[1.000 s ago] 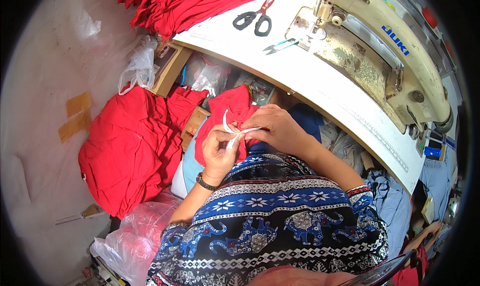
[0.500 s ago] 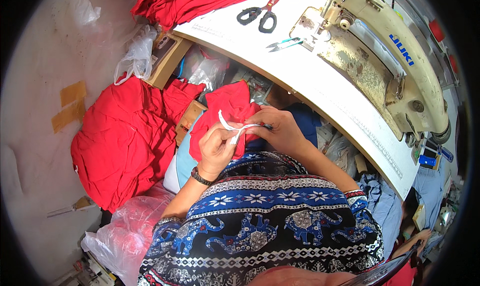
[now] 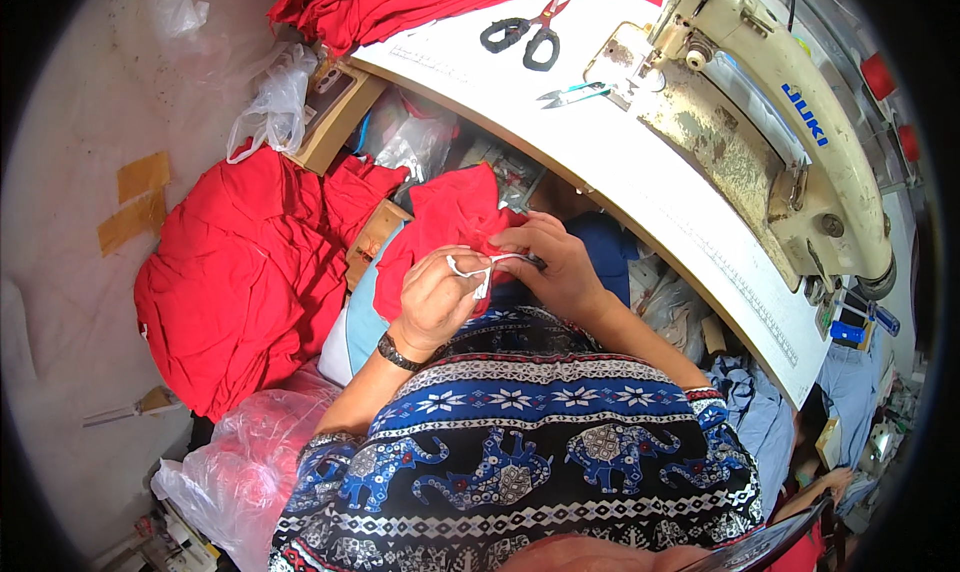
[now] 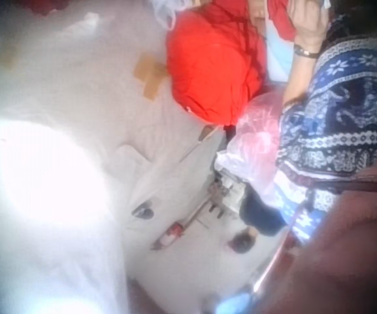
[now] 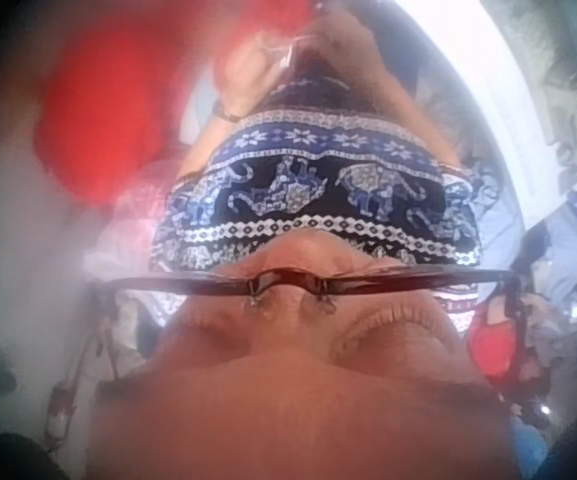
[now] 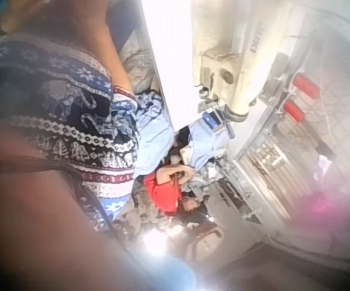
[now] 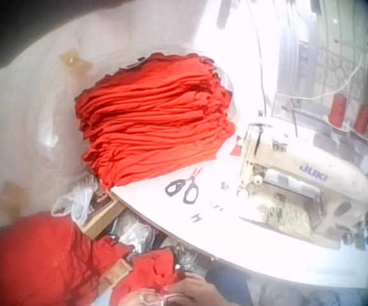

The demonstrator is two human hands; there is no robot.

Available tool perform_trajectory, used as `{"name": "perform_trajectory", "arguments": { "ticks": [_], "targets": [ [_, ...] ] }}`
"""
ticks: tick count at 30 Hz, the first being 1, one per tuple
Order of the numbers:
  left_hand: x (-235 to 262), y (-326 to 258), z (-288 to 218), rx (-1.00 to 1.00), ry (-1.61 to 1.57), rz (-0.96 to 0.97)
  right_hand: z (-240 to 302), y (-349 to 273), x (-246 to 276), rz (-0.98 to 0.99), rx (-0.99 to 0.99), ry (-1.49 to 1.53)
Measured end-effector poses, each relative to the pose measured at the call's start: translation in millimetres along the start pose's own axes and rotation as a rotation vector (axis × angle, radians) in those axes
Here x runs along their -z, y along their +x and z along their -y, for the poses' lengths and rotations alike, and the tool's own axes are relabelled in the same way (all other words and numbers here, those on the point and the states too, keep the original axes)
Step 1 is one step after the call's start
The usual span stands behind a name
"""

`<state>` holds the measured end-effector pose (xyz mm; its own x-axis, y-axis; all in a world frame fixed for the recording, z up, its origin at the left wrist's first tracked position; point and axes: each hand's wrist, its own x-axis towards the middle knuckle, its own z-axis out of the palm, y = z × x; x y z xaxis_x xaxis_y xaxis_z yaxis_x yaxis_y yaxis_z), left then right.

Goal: The person picks up red garments from a stack, identifies white tags on them, and uses shears to trim threads or tags. They handle each garment individually and place it back onto the stack.

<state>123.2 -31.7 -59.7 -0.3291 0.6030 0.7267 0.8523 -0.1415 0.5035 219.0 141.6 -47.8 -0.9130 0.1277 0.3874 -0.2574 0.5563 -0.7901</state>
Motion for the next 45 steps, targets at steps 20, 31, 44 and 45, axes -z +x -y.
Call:
{"name": "perform_trajectory", "arguments": {
  "ticks": [20, 31, 44, 45],
  "targets": [
    [-23, -1, -2, 0.827, -0.646, -0.179, -7, 11, -5, 0.169, -0.104, -0.005],
    [-22, 3, 2, 0.887, -0.499, 0.025, -4, -2, -21, 0.042, -0.115, -0.314],
    [-32, 4, 7, 0.889, -0.667, -0.044, -23, -15, -5, 0.029, -0.364, 0.31],
    [-33, 4, 8, 0.895, -0.675, -0.043, -21, -13, -3, 0.035, -0.349, 0.306]
  ]
}}
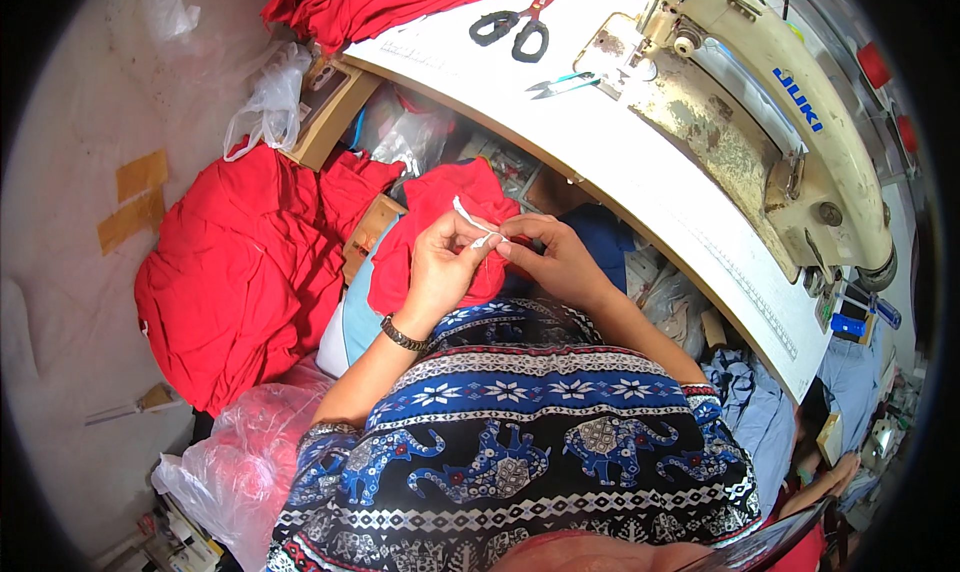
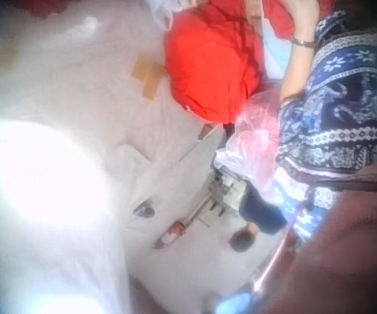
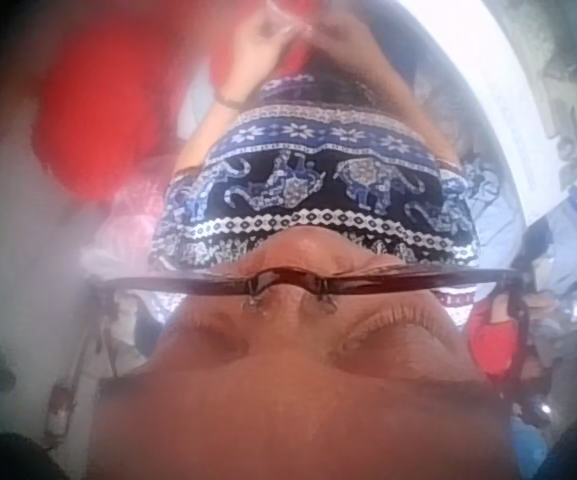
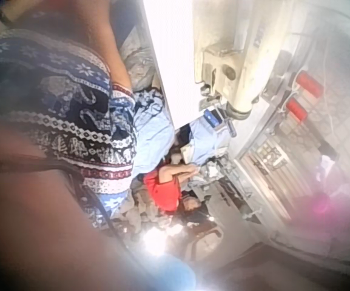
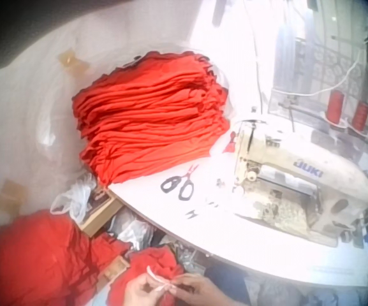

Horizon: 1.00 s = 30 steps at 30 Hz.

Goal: The person picks up red garments from a stack, identifies white tags on them, and uses shears to trim threads or tags. They handle each garment individually and place it back onto the stack.

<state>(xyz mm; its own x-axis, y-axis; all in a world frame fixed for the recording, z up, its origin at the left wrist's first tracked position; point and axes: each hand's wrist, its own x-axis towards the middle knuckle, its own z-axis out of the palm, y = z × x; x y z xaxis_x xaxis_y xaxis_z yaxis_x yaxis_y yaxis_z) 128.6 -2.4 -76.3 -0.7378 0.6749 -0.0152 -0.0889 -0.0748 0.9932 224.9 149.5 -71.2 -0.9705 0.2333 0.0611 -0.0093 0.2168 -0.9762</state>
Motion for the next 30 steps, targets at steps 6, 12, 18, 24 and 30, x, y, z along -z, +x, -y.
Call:
{"name": "perform_trajectory", "arguments": {
  "ticks": [6, 12, 18, 24, 30],
  "targets": [
    [-4, 2, 2, 0.003, -0.066, 0.027, -8, 0, 2, -0.017, -0.022, -0.032],
    [0, 4, 10, 0.015, -0.159, 0.023, -11, 0, 0, -0.027, -0.067, 0.071],
    [1, 3, 14, 0.01, -0.192, 0.015, -22, -1, -3, -0.001, -0.072, 0.136],
    [-2, 5, 16, -0.007, -0.218, -0.012, -20, 1, -3, -0.026, -0.022, 0.011],
    [-3, 6, 18, 0.016, -0.295, -0.045, -18, -1, -4, -0.03, -0.084, 0.026]
  ]
}}
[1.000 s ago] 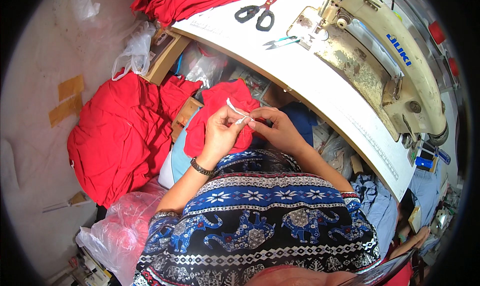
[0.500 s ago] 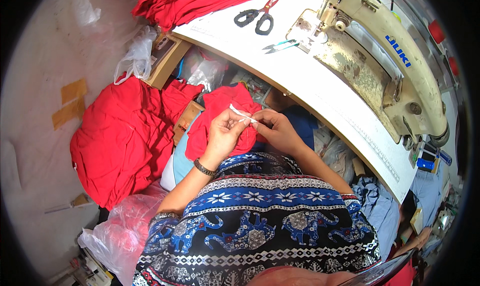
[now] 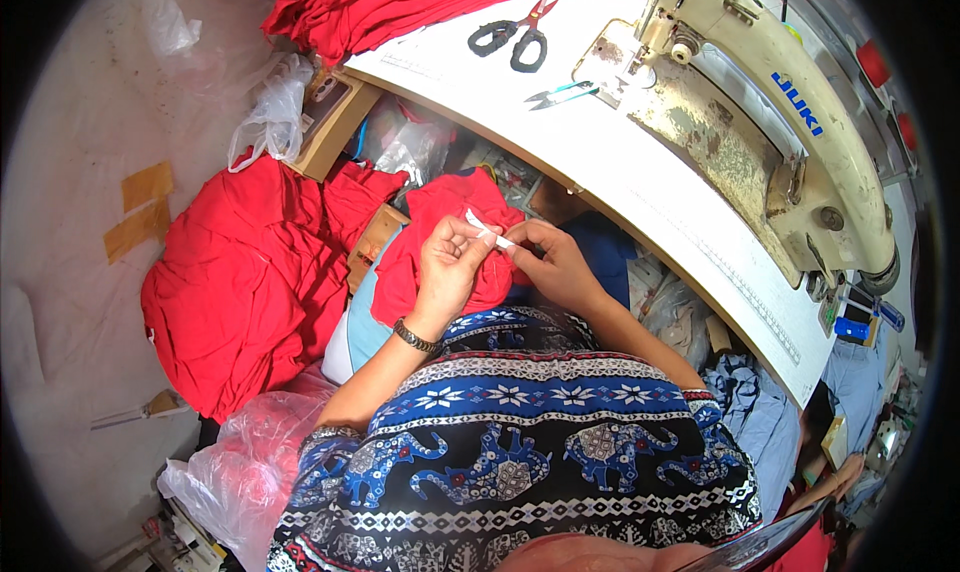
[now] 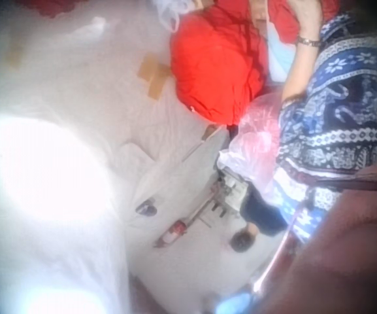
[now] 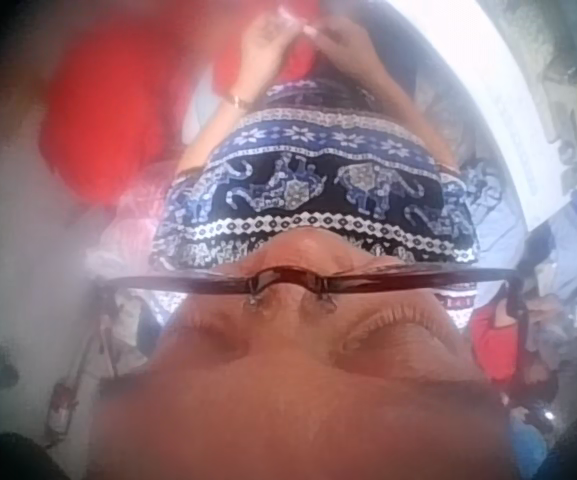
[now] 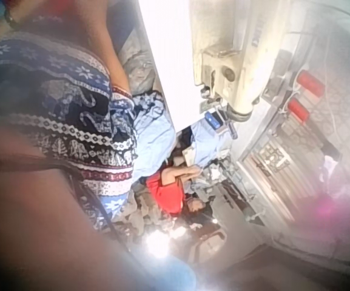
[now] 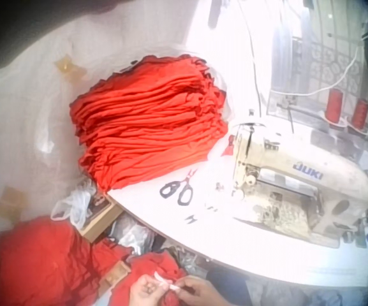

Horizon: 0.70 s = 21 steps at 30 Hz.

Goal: The person picks up red garments from a stack, identifies white tags on them, and uses shears to trim threads or tags. They handle each garment individually and place it back onto the stack.

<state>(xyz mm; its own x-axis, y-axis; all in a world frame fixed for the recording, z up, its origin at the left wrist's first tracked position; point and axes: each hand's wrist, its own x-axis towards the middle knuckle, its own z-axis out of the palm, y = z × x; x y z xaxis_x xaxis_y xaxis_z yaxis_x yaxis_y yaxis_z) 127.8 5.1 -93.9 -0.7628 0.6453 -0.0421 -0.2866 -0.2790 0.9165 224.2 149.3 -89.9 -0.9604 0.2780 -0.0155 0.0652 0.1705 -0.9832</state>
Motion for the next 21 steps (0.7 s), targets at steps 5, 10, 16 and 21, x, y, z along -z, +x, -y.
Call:
{"name": "perform_trajectory", "arguments": {
  "ticks": [5, 10, 16, 21],
  "targets": [
    [0, 1, 4, -0.036, -0.028, 0.001, -1, -2, 0, 0.026, -0.076, 0.06],
    [-2, 2, 4, -0.041, -0.045, -0.01, -4, -2, -1, 0.007, -0.049, 0.128],
    [-4, 0, -2, -0.056, -0.005, -0.012, -3, 0, -3, -0.089, 0.185, -0.009],
    [-4, -3, -3, -0.074, -0.005, -0.002, 1, -2, -4, -0.136, 0.24, -0.029]
  ]
}}
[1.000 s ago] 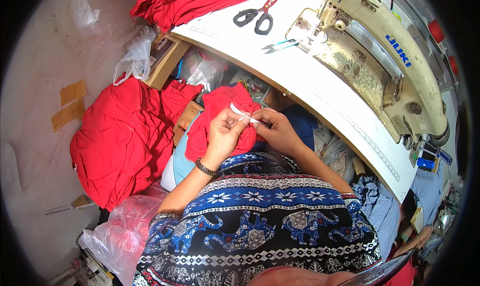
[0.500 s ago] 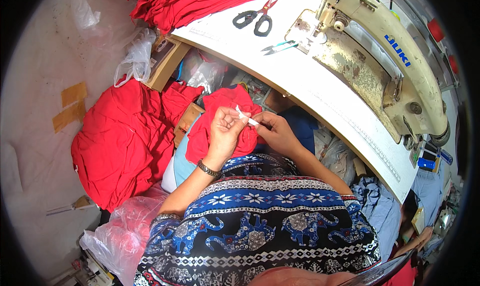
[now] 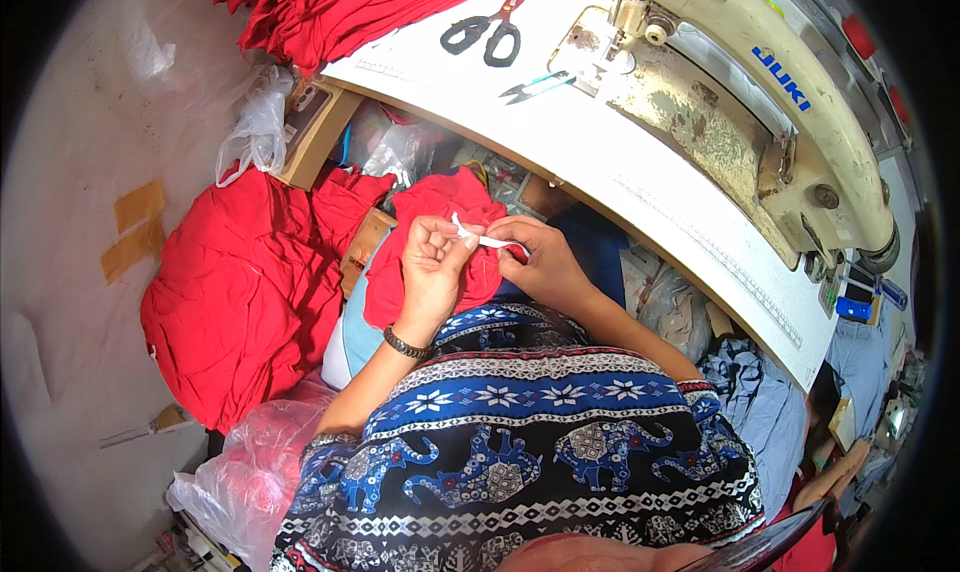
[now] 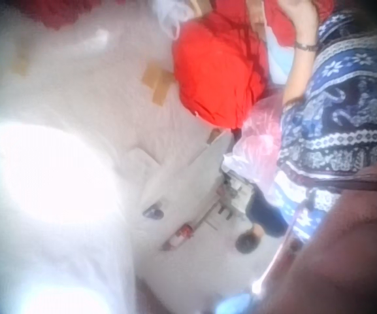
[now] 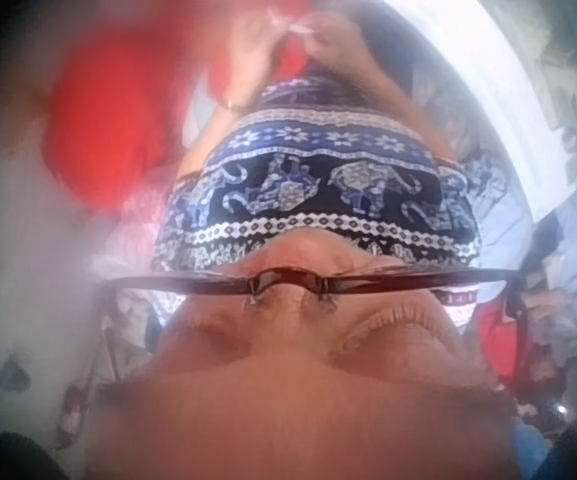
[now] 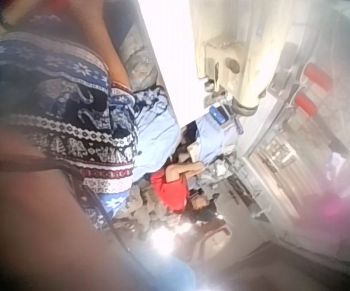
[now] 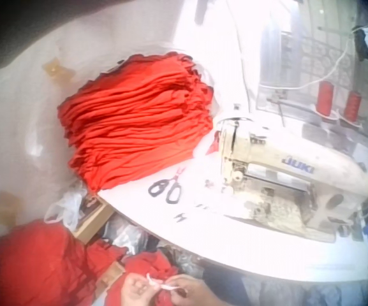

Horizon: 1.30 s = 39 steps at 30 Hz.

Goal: The person picks up red garments from a stack, identifies white tags on them, and uses shears to trim threads or tags. They handle each garment individually and place it back onto the stack.

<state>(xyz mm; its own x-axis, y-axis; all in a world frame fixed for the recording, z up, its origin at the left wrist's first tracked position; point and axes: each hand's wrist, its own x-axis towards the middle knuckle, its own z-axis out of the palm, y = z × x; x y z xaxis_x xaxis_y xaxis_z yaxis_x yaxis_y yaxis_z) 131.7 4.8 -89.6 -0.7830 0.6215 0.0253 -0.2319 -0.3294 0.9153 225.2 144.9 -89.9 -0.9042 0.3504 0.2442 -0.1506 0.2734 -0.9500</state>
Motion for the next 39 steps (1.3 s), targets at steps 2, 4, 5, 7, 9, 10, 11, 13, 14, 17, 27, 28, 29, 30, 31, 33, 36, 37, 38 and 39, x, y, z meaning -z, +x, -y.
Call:
{"name": "perform_trajectory", "arguments": {
  "ticks": [2, 4, 5, 7, 9, 10, 11, 13, 14, 17, 27, 28, 29, 30, 31, 33, 36, 37, 38, 39],
  "targets": [
    [2, 0, -1, 0.002, 0.024, 0.009, -1, 0, 1, 0.023, 0.008, -0.028],
    [0, 0, 2, -0.014, 0.035, 0.017, -3, 1, 3, 0.065, 0.001, -0.091],
    [-1, -1, 3, -0.018, 0.043, 0.016, -1, 3, 2, 0.055, -0.009, -0.119],
    [-1, 0, 4, -0.01, 0.058, 0.024, 4, 4, 1, 0.038, -0.03, -0.173],
    [-1, 1, 3, 0.012, 0.048, 0.021, 4, 5, 0, 0.028, -0.09, -0.121],
    [-1, 1, 3, 0.024, 0.043, 0.019, 4, 5, 0, 0.023, -0.12, -0.094],
    [-1, 1, 3, 0.011, 0.036, 0.034, 1, 4, 0, 0.026, -0.117, -0.096],
    [0, 1, 3, 0.037, 0.042, 0.037, -5, 1, 0, 0.03, -0.111, -0.1],
    [0, 5, 2, 0.045, 0.043, 0.045, -3, 3, 0, 0.046, -0.194, -0.029],
    [-1, 4, -4, 0.092, 0.097, 0.057, -2, 2, 0, 0.103, -0.366, 0.149],
    [-27, 146, -56, -0.522, 1.116, 0.122, -22, -3, 6, 0.034, -0.524, 0.587],
    [-36, 172, -61, -0.644, 1.173, 0.106, -22, -3, 6, 0.026, -0.551, 0.6],
    [-41, 198, -62, -0.588, 1.211, 0.087, -21, -1, 5, 0.016, -0.576, 0.64],
    [-46, 221, -63, -0.507, 1.375, 0.073, -21, -1, 4, 0.002, -0.604, 0.682],
    [-51, 238, -61, -0.416, 1.533, 0.065, -21, -2, 4, -0.017, -0.639, 0.723],
    [-69, 250, -57, -0.307, 1.714, 0.098, -22, -4, 9, -0.047, -0.689, 0.799],
    [-68, 263, -62, -0.261, 1.711, 0.18, -23, -5, 9, -0.038, -0.72, 0.87],
    [-63, 267, -69, -0.241, 1.726, 0.285, -21, -3, 9, -0.032, -0.722, 0.881],
    [-64, 267, -77, -0.214, 1.768, 0.397, -22, -2, 12, -0.038, -0.721, 0.891],
    [-67, 265, -85, -0.112, 1.791, 0.471, -25, -2, 15, -0.048, -0.719, 0.865]
  ]
}}
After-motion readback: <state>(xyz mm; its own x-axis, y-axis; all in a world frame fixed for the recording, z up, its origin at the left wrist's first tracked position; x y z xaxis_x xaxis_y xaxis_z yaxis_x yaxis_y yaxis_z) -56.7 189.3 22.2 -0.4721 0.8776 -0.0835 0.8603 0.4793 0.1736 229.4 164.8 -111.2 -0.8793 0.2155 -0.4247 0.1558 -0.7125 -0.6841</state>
